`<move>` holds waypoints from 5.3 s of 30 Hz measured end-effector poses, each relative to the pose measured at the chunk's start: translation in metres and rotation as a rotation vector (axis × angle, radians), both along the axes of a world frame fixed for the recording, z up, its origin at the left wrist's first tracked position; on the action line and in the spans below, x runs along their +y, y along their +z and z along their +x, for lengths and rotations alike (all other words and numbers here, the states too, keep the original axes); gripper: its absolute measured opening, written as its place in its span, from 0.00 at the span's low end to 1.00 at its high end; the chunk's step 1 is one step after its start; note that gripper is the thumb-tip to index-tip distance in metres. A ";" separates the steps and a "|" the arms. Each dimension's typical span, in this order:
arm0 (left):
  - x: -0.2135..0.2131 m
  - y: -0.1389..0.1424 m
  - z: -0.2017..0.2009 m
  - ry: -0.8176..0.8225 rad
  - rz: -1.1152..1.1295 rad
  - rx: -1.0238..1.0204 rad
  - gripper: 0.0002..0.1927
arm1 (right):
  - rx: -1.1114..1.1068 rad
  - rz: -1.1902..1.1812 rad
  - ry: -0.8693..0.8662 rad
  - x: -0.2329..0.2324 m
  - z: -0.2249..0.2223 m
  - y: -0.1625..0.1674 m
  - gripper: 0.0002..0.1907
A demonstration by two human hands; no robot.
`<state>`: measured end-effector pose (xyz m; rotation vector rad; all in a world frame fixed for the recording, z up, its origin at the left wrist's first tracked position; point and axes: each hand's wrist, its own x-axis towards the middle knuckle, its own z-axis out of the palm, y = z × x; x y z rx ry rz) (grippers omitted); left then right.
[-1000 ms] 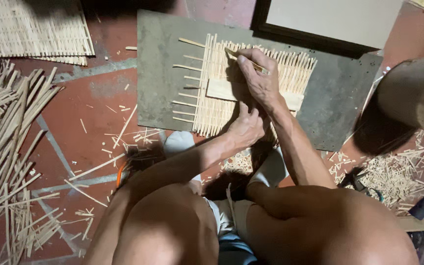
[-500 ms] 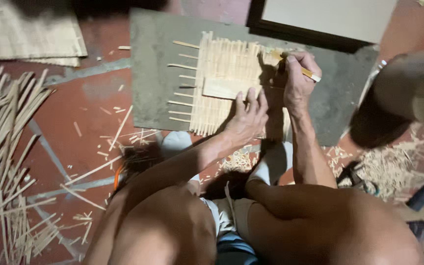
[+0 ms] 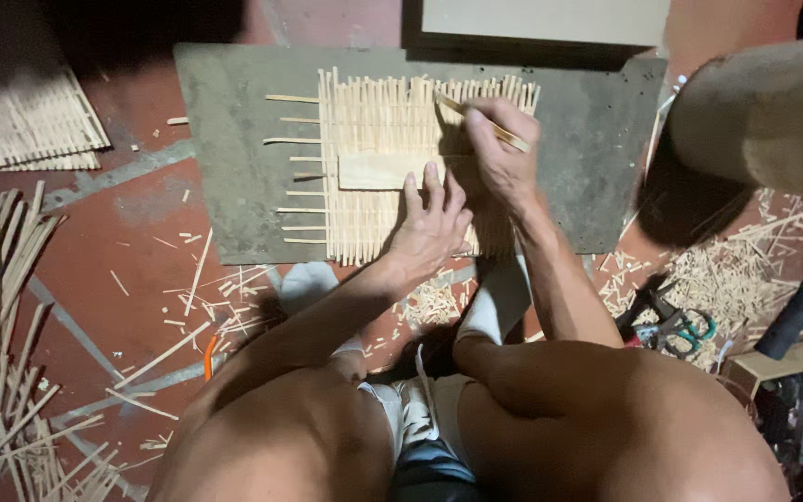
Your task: The person assembles bamboo mats by arranging thin bamboo strips on a flat board, applying glue with a roller to cardboard, and pressing the cardboard onto the strips. The person repeats this process, stacking completed mats.
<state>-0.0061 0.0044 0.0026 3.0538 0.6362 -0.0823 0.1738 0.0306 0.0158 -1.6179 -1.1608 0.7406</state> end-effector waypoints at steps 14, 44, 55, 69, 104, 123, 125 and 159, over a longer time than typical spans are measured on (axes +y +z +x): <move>-0.001 -0.003 0.000 -0.022 -0.041 0.014 0.33 | -0.003 -0.067 0.027 0.006 -0.005 0.007 0.10; 0.000 0.005 0.007 -0.026 -0.035 0.087 0.44 | 0.184 -0.061 -0.091 -0.046 0.069 -0.012 0.08; -0.003 -0.008 0.001 -0.055 -0.072 0.084 0.31 | 0.017 -0.014 0.041 -0.004 0.006 0.014 0.10; 0.013 -0.010 -0.008 -0.050 0.092 0.125 0.36 | 0.221 -0.120 -0.207 -0.095 0.056 0.023 0.08; 0.035 0.010 -0.013 -0.029 -0.249 -0.102 0.24 | 0.311 -0.281 0.006 -0.179 0.027 0.012 0.08; 0.058 0.000 -0.014 0.051 -0.547 -0.252 0.27 | 0.191 -0.349 -0.086 -0.160 -0.032 -0.013 0.11; 0.061 0.005 -0.013 0.005 -0.495 -0.285 0.26 | 0.238 -0.334 -0.124 -0.163 -0.035 -0.011 0.11; 0.091 0.033 -0.012 -0.186 -0.360 -0.144 0.14 | 0.315 -0.244 -0.090 -0.176 -0.016 -0.001 0.10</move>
